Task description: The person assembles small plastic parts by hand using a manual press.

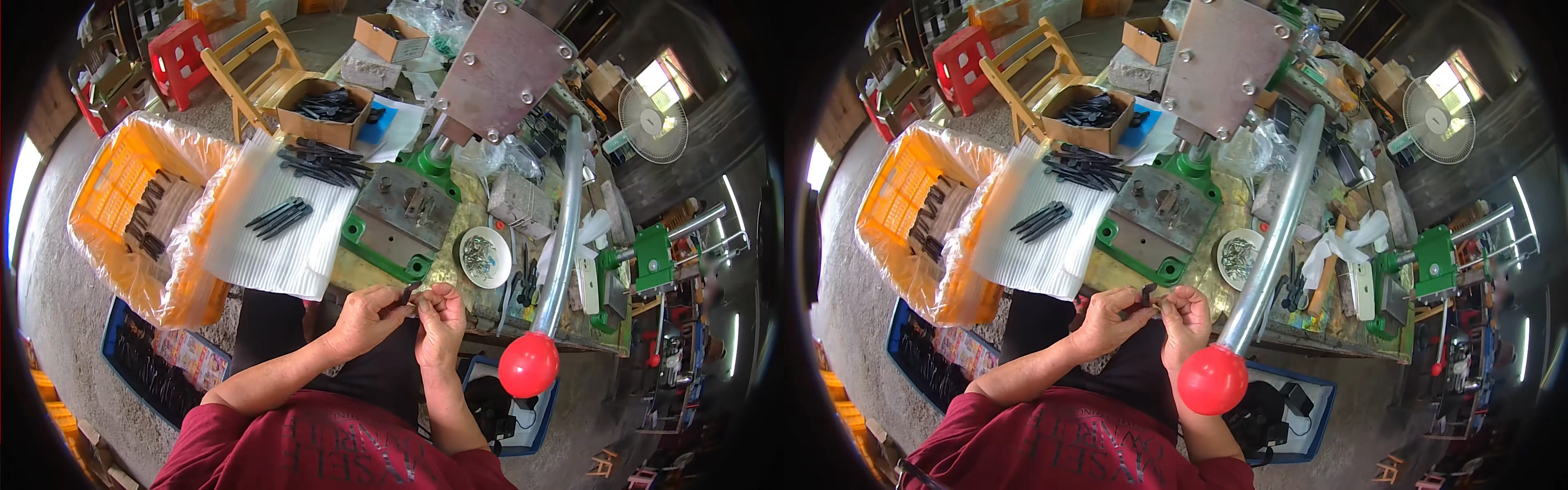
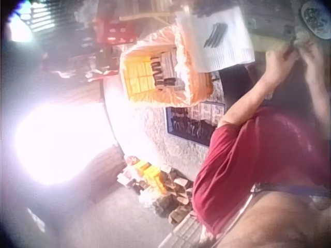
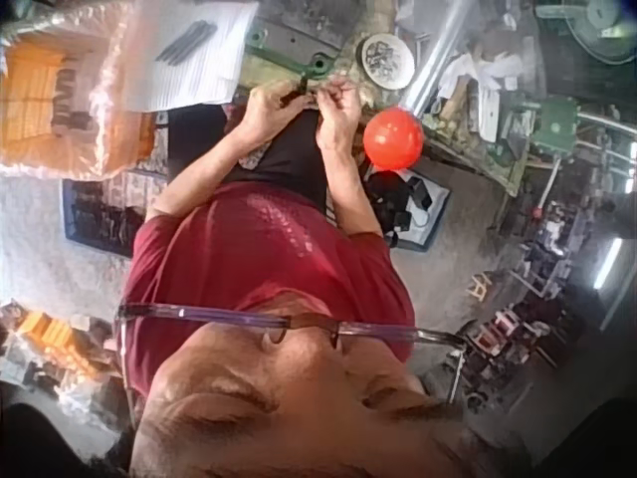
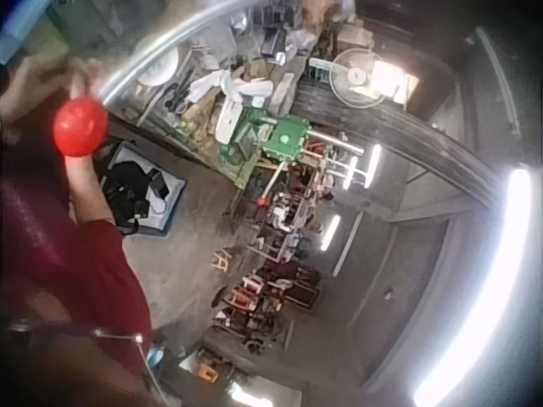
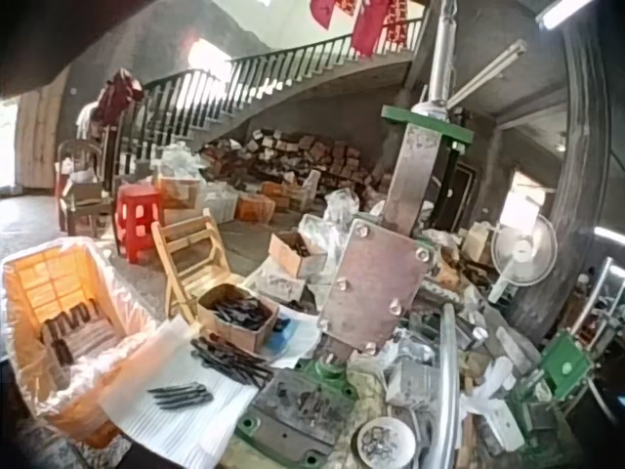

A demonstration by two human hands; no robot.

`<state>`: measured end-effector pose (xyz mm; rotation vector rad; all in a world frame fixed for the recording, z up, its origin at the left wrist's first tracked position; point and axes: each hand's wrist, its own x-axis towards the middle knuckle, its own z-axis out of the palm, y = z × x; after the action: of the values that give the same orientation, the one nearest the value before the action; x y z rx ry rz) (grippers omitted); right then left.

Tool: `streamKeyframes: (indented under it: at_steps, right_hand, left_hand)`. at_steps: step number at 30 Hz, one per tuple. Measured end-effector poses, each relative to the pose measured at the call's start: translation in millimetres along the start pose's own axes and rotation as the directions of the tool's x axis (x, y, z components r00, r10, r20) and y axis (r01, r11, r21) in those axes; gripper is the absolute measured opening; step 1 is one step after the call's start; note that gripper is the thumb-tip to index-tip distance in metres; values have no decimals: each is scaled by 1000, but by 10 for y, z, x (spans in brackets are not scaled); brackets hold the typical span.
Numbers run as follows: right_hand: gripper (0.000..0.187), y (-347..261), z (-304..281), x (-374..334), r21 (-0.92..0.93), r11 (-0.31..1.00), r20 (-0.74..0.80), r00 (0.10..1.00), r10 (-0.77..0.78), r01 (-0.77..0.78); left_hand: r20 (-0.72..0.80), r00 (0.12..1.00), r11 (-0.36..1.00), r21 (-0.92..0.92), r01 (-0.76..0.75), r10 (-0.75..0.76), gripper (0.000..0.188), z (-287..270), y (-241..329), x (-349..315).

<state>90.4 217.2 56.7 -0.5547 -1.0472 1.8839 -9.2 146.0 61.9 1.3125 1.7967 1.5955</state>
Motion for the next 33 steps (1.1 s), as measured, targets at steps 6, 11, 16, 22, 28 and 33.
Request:
streamKeyframes:
  at_steps: [6, 11, 16, 22, 28, 33]
  right_hand:
    - [22, 35, 79, -53, -174, 984, -19, 999, -39, 35]
    - [22, 80, 100, -76, -203, 979, -34, 999, -30, 22]
    - [23, 83, 153, -101, -248, 969, -35, 999, -29, 19]
    - [26, 115, 148, -110, -318, 946, -10, 997, -74, 67]
    - [27, 117, 157, -126, -330, 943, -6, 998, -57, 52]
    - [23, 126, 127, -141, -334, 942, 29, 999, -39, 47]
  left_hand:
    - [-30, 991, 986, 109, -127, 131, 15, -84, 3, -21]
    - [-38, 968, 945, 227, -234, 249, 15, -116, -48, -40]
    - [15, 956, 901, 333, -279, 291, 18, -163, -38, -50]
    - [32, 934, 852, 398, -339, 357, 15, -203, 7, -32]
    - [100, 957, 886, 362, -291, 274, 14, -265, 14, -19]
    - [145, 963, 932, 258, -256, 225, 11, -308, -15, -3]
